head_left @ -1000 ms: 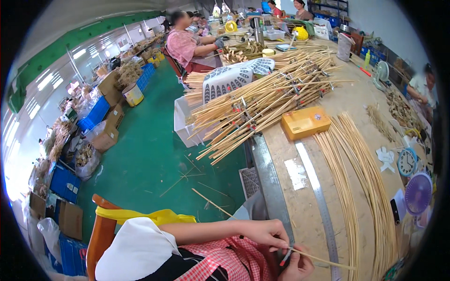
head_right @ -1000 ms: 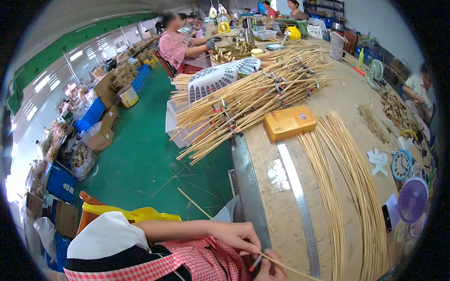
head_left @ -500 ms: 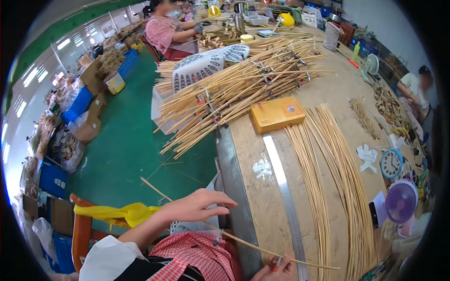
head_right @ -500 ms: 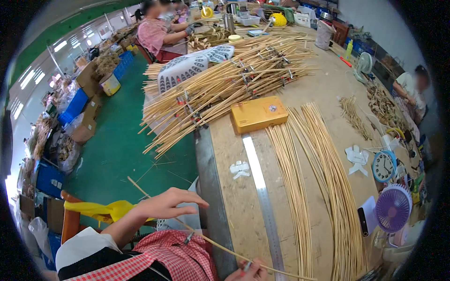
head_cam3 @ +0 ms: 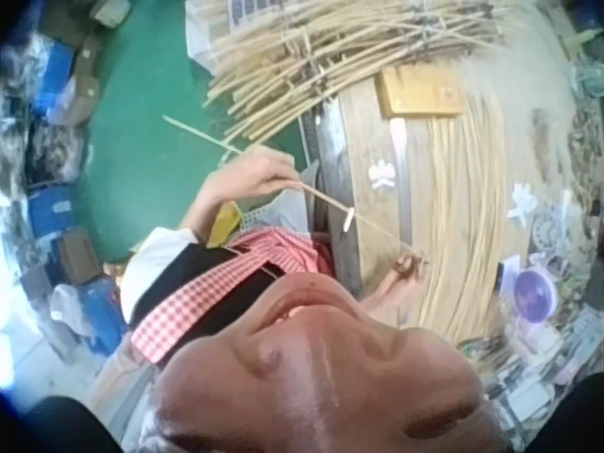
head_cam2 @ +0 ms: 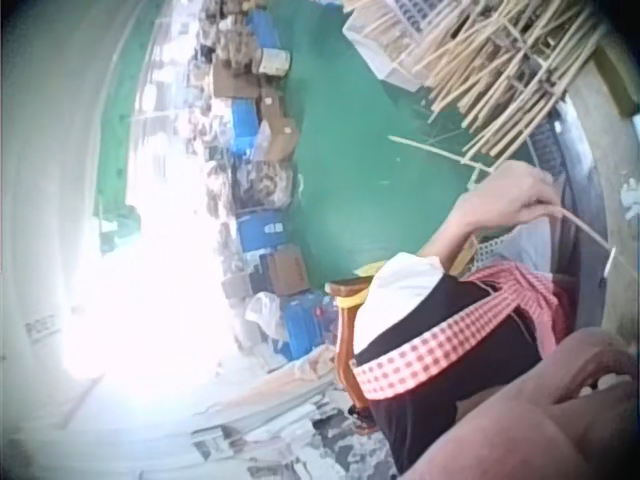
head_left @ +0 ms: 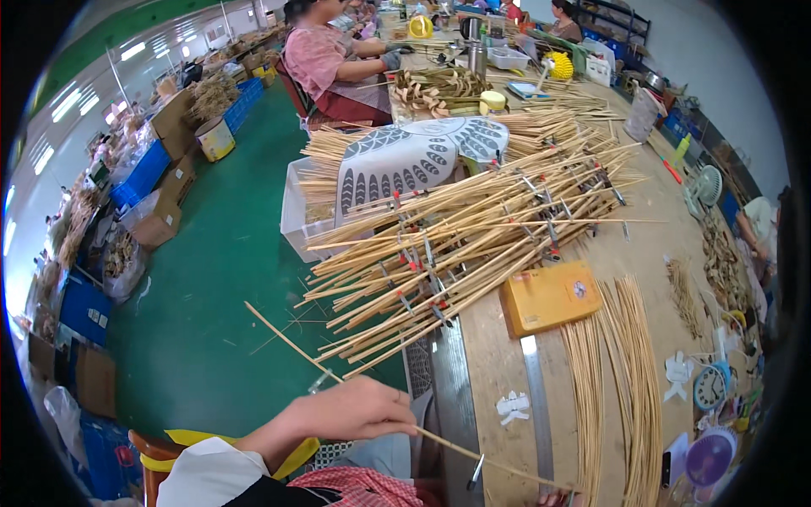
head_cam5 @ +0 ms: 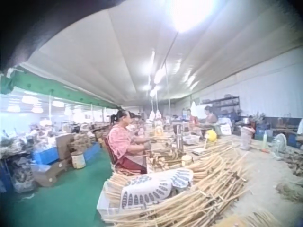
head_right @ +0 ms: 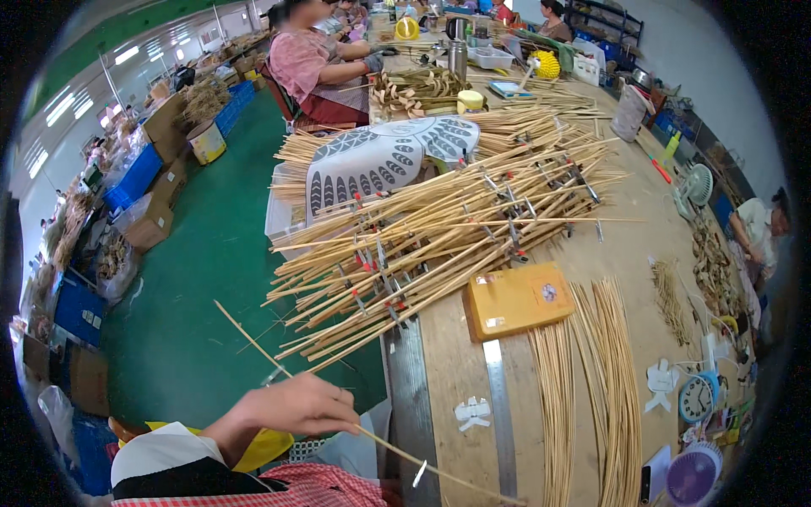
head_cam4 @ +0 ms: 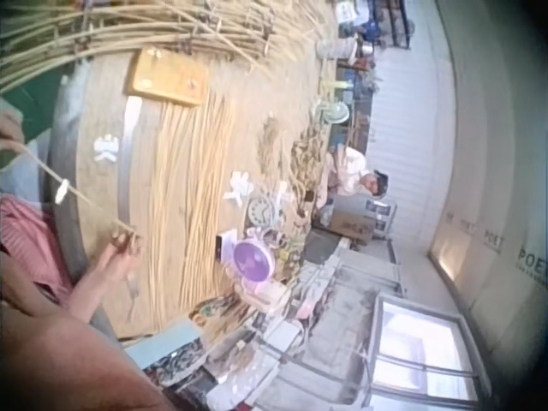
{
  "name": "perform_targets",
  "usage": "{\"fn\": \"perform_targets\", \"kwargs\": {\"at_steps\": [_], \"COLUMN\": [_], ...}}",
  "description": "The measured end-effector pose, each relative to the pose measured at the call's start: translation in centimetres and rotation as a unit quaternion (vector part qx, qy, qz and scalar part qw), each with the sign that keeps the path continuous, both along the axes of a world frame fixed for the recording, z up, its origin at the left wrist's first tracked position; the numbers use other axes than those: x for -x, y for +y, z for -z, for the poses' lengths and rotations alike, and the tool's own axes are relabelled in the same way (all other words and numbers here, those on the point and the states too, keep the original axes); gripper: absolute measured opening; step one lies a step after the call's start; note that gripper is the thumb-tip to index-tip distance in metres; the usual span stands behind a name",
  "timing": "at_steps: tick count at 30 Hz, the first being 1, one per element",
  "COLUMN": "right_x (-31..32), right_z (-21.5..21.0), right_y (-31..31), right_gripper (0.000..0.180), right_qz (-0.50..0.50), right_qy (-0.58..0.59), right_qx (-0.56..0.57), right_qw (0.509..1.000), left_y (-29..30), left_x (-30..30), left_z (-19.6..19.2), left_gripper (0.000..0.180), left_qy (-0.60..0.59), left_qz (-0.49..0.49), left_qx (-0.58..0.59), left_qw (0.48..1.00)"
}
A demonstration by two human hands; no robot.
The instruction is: The person sits at a workbench in a factory and assembles long bamboo sticks. They pick up sticks, align them, and secure them together using small rubber bands. The person handles the sticks one by one, placing the finished bundles on the table.
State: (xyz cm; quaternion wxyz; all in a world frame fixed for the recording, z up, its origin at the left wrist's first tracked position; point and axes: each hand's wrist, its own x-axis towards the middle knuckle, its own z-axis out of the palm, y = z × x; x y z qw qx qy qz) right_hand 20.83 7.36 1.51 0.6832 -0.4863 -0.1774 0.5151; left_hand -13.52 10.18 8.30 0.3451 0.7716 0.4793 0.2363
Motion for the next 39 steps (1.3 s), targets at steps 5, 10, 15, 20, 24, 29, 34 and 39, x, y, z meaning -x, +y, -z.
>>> {"fn": "perform_targets", "kwargs": {"at_steps": [5,10,15,20,24,29,34,39], "right_x": [3.1,2.7,3.0,2.8,0.1,-5.9,-15.5,-23.2], "right_z": [-2.0,-0.5,-0.5,-1.7,-1.1,-0.8,1.2,4.5], "right_y": [1.7,0.6,-1.1,-4.7,-7.5,-6.6,-3.8,-1.8], "right_gripper": [0.021,0.019,0.017,0.017,0.019,0.02,0.017,0.012], "right_qz": [-0.028,-0.037,-0.039,0.001,0.023,0.024,0.078,0.08], "right_qy": [0.009,-0.006,-0.027,-0.018,-0.077,-0.391,-0.749,-0.857], "right_qx": [0.036,0.071,0.024,0.035,0.037,0.088,0.059,0.109], "right_qw": [0.999,0.997,0.999,0.999,0.996,0.916,0.655,0.497], "left_y": [4.2,15.0,26.6,30.4,29.4,16.8,6.5,-0.5], "left_x": [4.4,7.0,7.1,4.0,4.8,-0.3,-5.4,-6.3], "left_z": [-3.1,-3.1,0.7,2.8,1.1,-3.8,-1.1,-0.1], "left_gripper": [0.008,0.009,0.015,0.025,0.028,0.028,0.027,0.024], "left_qy": [0.025,0.145,0.177,0.225,0.142,0.15,0.04,-0.024], "left_qz": [-0.161,-0.239,-0.263,-0.239,-0.198,-0.111,-0.049,-0.042], "left_qx": [-0.143,-0.334,-0.382,-0.334,-0.434,-0.468,-0.388,-0.307], "left_qw": [0.976,0.9,0.868,0.884,0.867,0.864,0.92,0.951]}}
